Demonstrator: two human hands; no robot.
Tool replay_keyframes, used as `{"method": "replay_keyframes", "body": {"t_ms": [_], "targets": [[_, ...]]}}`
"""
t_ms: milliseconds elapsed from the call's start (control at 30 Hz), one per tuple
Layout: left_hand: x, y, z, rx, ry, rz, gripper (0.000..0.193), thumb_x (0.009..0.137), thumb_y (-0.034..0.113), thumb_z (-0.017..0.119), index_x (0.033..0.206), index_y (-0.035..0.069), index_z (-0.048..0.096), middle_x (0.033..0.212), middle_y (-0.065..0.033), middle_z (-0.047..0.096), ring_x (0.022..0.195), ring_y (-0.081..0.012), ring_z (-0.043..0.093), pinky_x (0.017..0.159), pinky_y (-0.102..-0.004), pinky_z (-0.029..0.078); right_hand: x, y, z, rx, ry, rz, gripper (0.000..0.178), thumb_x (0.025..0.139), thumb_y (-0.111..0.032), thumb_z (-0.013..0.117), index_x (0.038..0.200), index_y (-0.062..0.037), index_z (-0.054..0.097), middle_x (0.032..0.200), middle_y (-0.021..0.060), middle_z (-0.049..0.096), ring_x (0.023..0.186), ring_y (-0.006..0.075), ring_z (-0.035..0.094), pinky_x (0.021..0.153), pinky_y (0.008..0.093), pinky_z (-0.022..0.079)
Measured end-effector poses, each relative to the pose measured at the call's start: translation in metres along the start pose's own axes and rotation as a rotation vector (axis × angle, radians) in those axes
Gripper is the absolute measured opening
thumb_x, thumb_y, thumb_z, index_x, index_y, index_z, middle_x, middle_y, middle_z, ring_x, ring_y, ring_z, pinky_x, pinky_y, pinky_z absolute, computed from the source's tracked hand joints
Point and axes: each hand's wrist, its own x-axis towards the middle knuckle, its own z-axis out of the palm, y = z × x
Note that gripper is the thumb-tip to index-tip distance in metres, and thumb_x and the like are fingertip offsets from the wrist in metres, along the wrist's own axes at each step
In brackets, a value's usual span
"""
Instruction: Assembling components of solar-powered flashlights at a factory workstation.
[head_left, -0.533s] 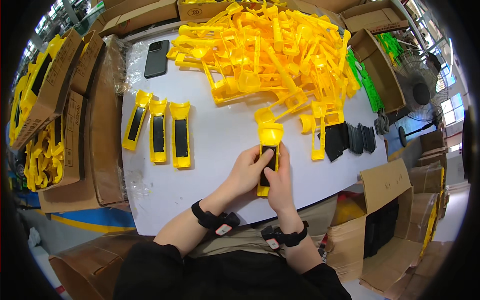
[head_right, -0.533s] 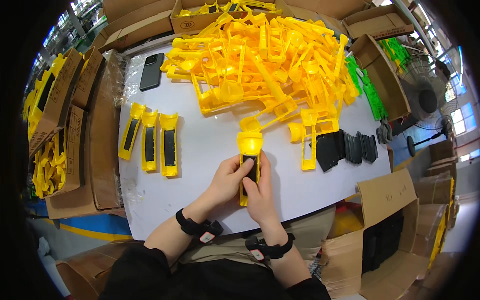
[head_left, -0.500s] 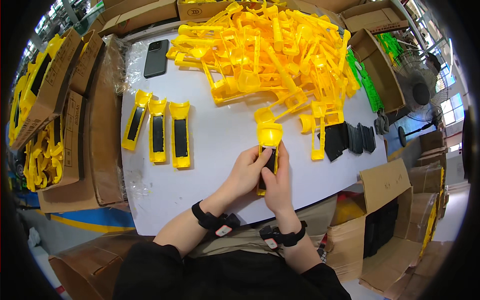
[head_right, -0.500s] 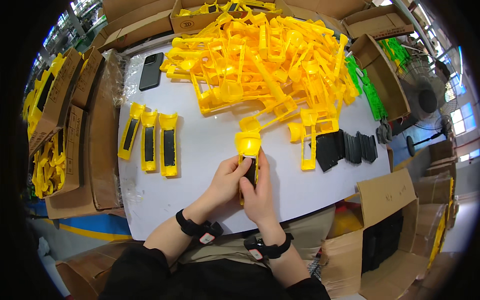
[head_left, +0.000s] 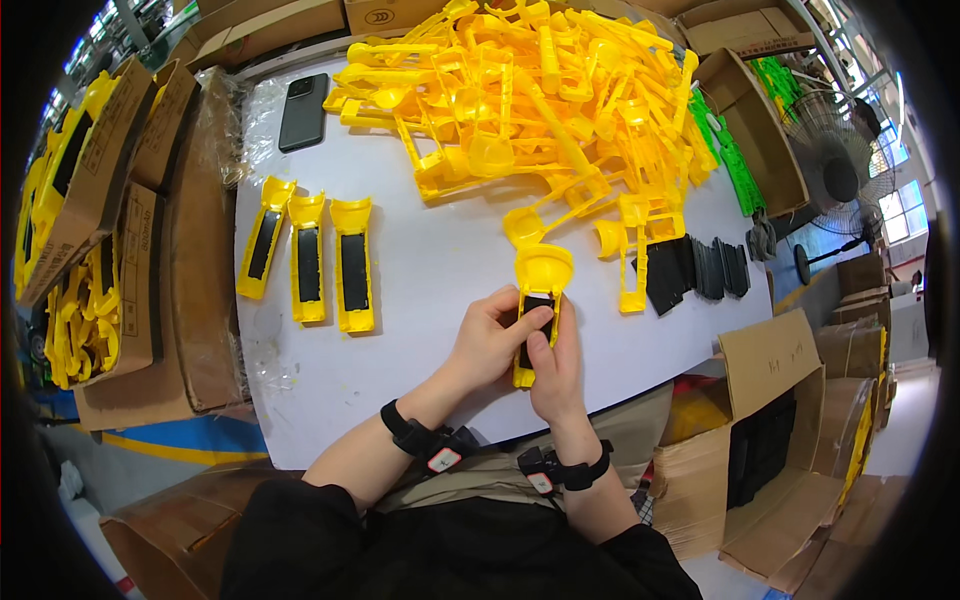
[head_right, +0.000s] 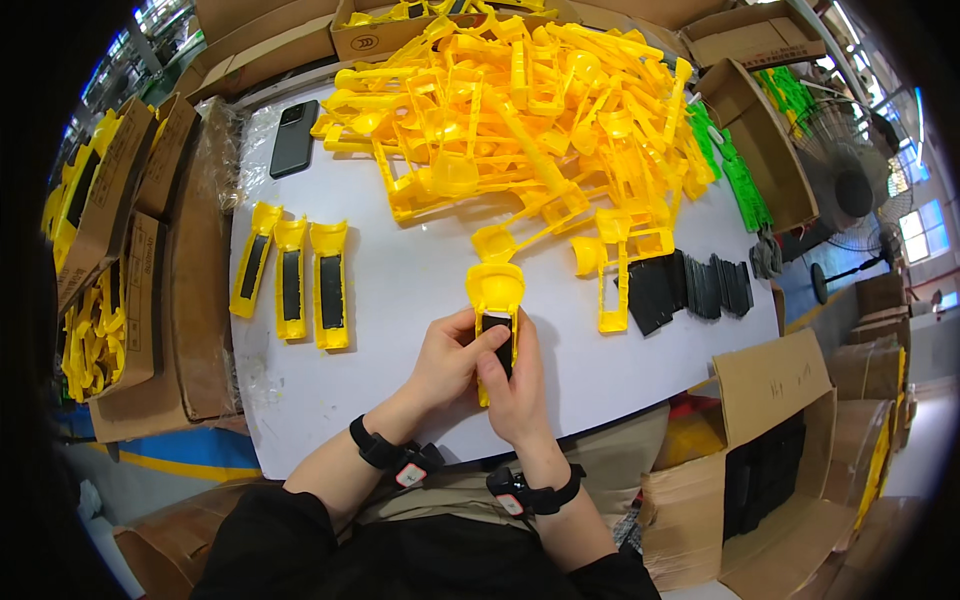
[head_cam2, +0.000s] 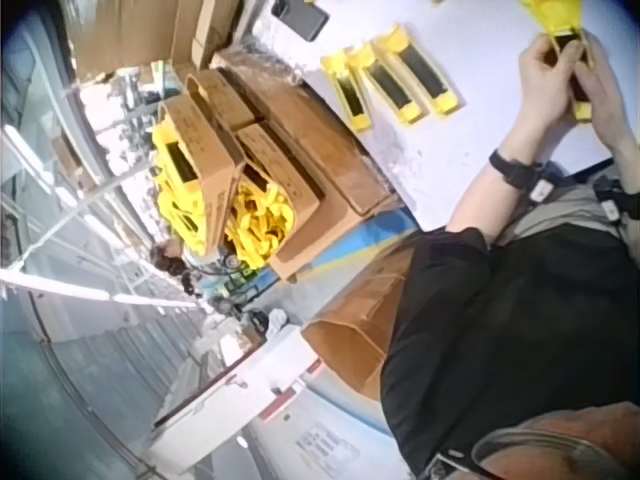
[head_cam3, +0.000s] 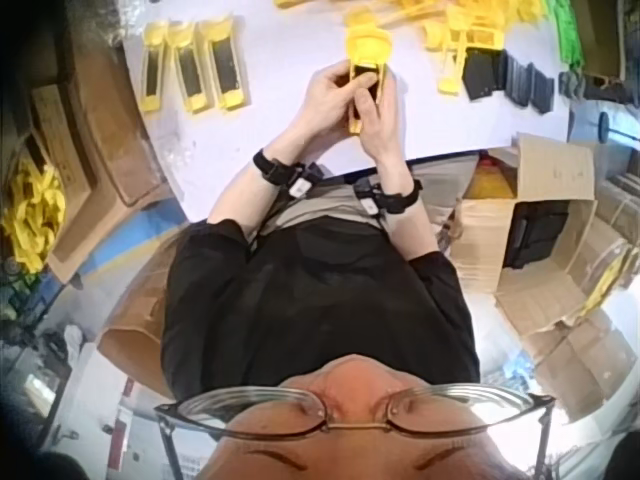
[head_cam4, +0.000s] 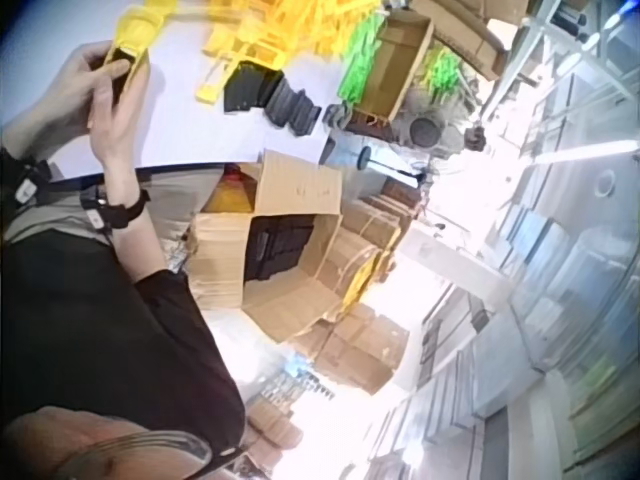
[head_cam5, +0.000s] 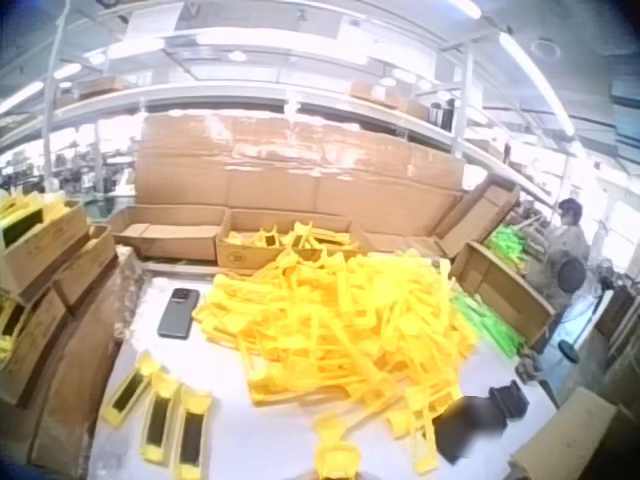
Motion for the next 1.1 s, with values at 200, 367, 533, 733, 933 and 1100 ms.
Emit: {"method": "replay_keyframes", "body": {"t_ms": [200,367,533,733,933,1100], "targets": [[0.002,0.004,-0.001,0.096,-0.031,-0.100,0.020,0.090,0.014,0.061,0.103,-0.002,0.062,0.090,-0.0029,0.064,0.078,-0.0075,0.057,0.069,-0.0245,0.049,-0.006,0.015,-0.007,-0.219,0.027,-0.084,0.057,0.086,-0.033,0.057,0.128,0.0029,0.041,0.114,0.0171,0.048,0.106,0.0284,0.048,0.093,0.0373,0.038],[0.002,0.002,0.004,0.016,0.009,-0.094,0.019,0.091,0.015,0.060,0.103,0.000,0.061,0.089,-0.0019,0.063,0.076,-0.0072,0.057,0.068,-0.0244,0.048,-0.005,0.026,-0.007,-0.141,0.007,-0.112,0.061,0.087,-0.032,0.056,0.132,0.0033,0.037,0.115,0.0178,0.047,0.107,0.0292,0.047,0.094,0.0378,0.038],[-0.002,0.001,0.006,0.229,0.123,0.079,0.020,0.091,0.017,0.061,0.099,-0.001,0.060,0.081,-0.0008,0.062,0.071,-0.0052,0.053,0.062,-0.0222,0.045,-0.007,0.017,-0.001,-0.052,-0.025,-0.083,0.064,0.088,-0.034,0.055,0.134,0.0047,0.033,0.119,0.0185,0.047,0.110,0.0295,0.048,0.095,0.0376,0.039],[-0.001,-0.001,0.003,0.090,0.103,0.001,0.021,0.092,0.019,0.060,0.095,-0.002,0.061,0.079,-0.0012,0.062,0.068,-0.0048,0.053,0.060,-0.0219,0.044,-0.009,0.024,0.002,-0.124,-0.023,-0.098,0.069,0.086,-0.041,0.057,0.131,0.0057,0.035,0.118,0.0193,0.048,0.110,0.0300,0.049,0.094,0.0381,0.039],[0.000,0.000,0.003,0.114,0.087,-0.032,0.022,0.092,0.019,0.059,0.098,-0.002,0.061,0.079,-0.0018,0.062,0.069,-0.0053,0.054,0.060,-0.0220,0.045,-0.009,0.028,0.002,-0.168,0.012,-0.156,0.078,0.081,-0.051,0.061,0.129,0.0056,0.036,0.116,0.0199,0.049,0.108,0.0322,0.049,0.093,0.0396,0.039],[0.002,0.004,0.005,0.055,0.070,-0.048,0.022,0.092,0.019,0.059,0.097,-0.002,0.061,0.078,-0.0016,0.062,0.067,-0.0052,0.054,0.059,-0.0223,0.045,-0.008,0.024,0.001,-0.153,0.002,-0.113,0.083,0.078,-0.056,0.063,0.129,0.0053,0.037,0.114,0.0201,0.049,0.106,0.0334,0.050,0.092,0.0410,0.040]]}}
